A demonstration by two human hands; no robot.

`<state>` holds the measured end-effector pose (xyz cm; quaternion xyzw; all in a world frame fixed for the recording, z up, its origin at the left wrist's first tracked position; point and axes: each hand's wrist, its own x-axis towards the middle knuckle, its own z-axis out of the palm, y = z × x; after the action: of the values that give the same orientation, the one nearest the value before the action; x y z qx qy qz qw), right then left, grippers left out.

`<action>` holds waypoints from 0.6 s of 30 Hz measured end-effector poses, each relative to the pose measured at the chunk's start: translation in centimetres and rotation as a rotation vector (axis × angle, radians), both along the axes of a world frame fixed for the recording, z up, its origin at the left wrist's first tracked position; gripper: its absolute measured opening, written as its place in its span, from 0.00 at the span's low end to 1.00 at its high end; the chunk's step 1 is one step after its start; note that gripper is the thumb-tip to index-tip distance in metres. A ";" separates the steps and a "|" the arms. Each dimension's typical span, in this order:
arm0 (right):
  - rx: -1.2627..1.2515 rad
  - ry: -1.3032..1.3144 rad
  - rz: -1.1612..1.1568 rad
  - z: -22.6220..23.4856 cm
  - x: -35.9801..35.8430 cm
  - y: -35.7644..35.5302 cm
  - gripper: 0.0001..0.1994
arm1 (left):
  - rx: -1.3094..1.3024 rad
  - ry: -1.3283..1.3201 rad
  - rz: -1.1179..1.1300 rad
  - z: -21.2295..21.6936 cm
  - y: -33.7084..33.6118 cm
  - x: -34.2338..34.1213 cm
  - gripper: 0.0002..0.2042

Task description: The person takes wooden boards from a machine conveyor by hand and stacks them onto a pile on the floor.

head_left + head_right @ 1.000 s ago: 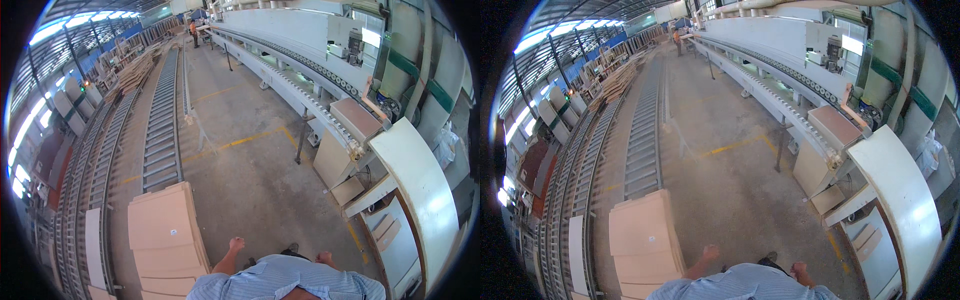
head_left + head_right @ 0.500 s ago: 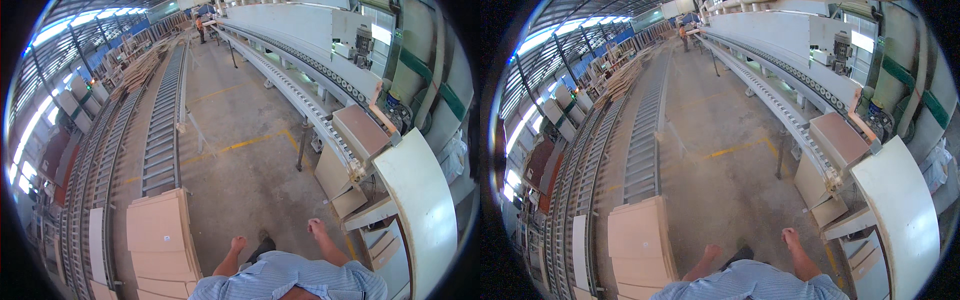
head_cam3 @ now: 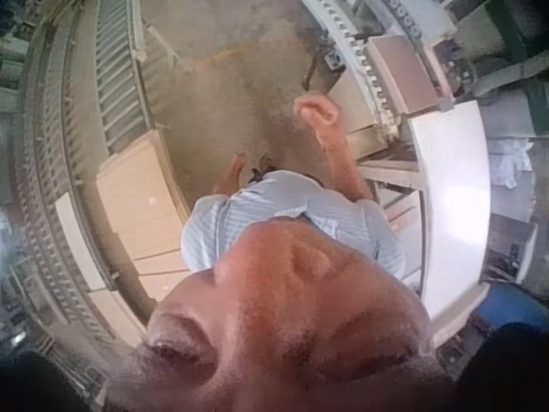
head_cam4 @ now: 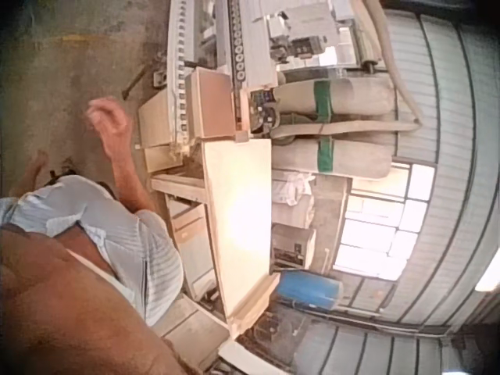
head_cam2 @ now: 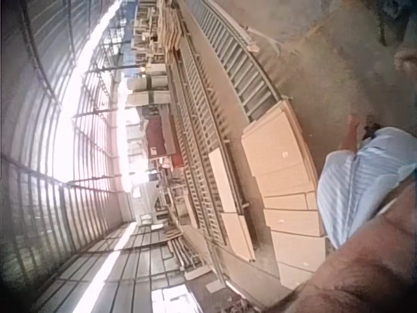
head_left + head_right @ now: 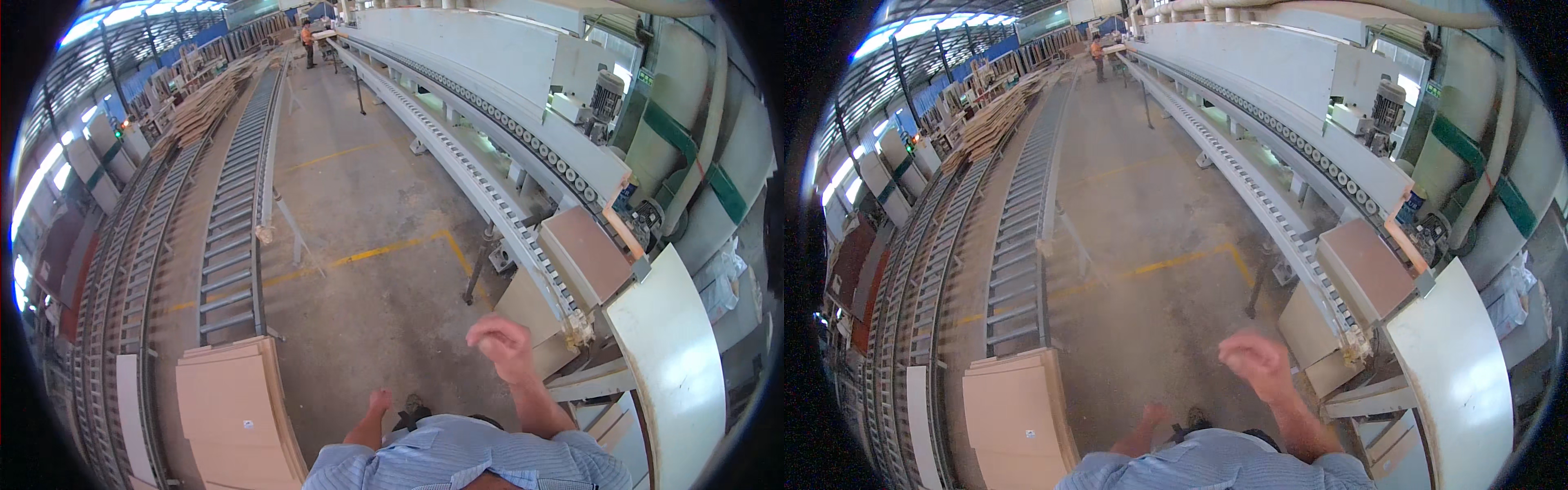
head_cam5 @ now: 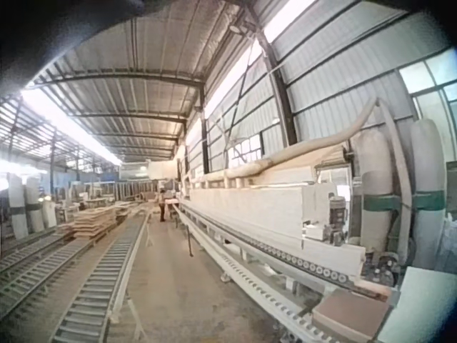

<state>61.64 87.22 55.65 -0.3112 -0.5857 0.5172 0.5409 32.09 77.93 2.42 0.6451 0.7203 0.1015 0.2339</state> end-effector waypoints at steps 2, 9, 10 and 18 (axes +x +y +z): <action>0.491 0.020 0.226 6.0 0.0 0.0 0.09 | -0.105 -0.221 0.217 0.2 4.4 1.8 0.15; 0.938 0.586 0.717 14.0 -0.4 -0.3 0.10 | -0.352 -0.736 0.529 10.9 12.4 9.1 0.12; 0.913 0.632 0.769 14.1 0.0 0.1 0.09 | -0.258 -0.702 0.505 9.8 12.1 9.1 0.11; 0.698 0.818 0.909 14.6 5.3 3.9 0.05 | -0.188 -0.143 0.428 0.7 6.3 9.8 0.13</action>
<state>66.90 91.09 70.25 0.3759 -0.5389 0.5493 0.5163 41.94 84.27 3.08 0.4445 0.8284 0.1267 0.3165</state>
